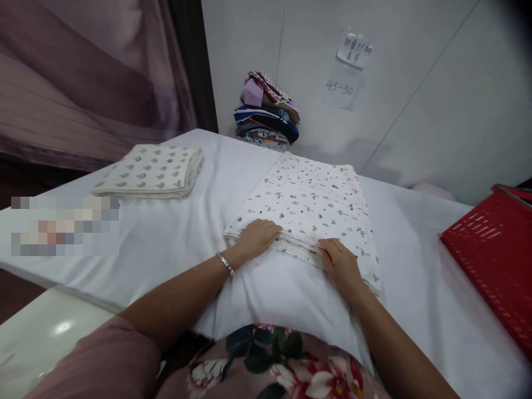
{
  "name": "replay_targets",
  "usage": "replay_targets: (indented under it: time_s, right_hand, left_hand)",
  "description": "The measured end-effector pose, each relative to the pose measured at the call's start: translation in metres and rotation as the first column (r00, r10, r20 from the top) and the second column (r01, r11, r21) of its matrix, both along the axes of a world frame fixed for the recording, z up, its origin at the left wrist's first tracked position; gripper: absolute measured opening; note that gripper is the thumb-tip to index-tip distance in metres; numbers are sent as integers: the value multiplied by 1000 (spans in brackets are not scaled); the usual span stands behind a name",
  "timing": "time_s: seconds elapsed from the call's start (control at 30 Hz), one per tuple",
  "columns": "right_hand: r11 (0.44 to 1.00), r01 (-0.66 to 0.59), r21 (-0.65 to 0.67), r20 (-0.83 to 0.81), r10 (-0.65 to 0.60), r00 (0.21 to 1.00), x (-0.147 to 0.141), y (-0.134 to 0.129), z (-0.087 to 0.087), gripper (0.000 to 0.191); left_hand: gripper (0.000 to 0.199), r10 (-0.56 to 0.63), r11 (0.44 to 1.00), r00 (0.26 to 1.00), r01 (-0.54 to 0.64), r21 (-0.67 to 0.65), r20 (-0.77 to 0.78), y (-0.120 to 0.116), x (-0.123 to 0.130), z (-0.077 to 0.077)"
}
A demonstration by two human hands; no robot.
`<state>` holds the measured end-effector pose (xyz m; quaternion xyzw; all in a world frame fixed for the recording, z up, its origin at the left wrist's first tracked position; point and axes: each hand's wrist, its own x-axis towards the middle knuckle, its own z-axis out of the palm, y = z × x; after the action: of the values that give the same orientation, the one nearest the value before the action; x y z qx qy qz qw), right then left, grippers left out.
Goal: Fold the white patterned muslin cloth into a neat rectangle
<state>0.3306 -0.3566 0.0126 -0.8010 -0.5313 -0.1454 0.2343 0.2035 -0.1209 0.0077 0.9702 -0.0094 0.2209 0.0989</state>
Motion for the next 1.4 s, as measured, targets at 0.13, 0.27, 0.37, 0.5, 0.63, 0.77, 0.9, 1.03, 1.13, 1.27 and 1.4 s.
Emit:
replay_targets:
  time_s: [0.13, 0.27, 0.37, 0.5, 0.63, 0.77, 0.9, 1.03, 1.13, 1.27, 1.4]
  right_hand:
    - [997, -69, 42, -18, 70, 997, -2, -1, 5, 23]
    - [989, -120, -87, -13, 119, 993, 0, -3, 7, 27]
    - [980, -114, -162, 0, 115, 993, 2, -4, 4, 30]
    - [964, -137, -228, -7, 139, 990, -1, -5, 4, 30]
    - [940, -172, -293, -41, 167, 985, -7, -5, 11, 15]
    - [941, -171, -292, -31, 169, 985, -9, -3, 11, 17]
    - [955, -144, -258, -62, 133, 989, -8, -2, 10, 24]
    - [981, -136, -137, -146, 116, 982, -5, -6, 10, 26]
    - [989, -129, -78, -182, 113, 977, -3, -10, 11, 25]
    - [985, -138, -105, -164, 120, 979, -3, -11, 14, 25]
    - [964, -151, -217, -142, 122, 982, -5, -10, 14, 25]
  left_hand:
    - [19, 55, 998, 998, -55, -21, 35, -2, -1, 0]
    - [18, 41, 999, 999, -41, 8, -15, -1, -3, 1]
    - [21, -60, 997, 997, 62, 36, -45, 2, -4, -1]
    - [26, -138, 990, 988, 140, 30, -72, 2, -8, -3]
    - [24, -197, 980, 970, 199, 3, -141, -4, -15, 5]
    - [19, -223, 975, 961, 223, -17, -164, -7, -17, 11]
    - [20, -202, 979, 967, 202, -14, -155, -5, -13, 7]
    - [25, -214, 977, 971, 209, -50, -108, -5, -12, 8]
    - [23, -217, 974, 974, 212, -75, -66, -6, -14, 13]
    - [21, -215, 976, 975, 214, -35, -50, -7, -15, 15]
    - [19, -229, 971, 970, 234, 53, -82, -8, -14, 8]
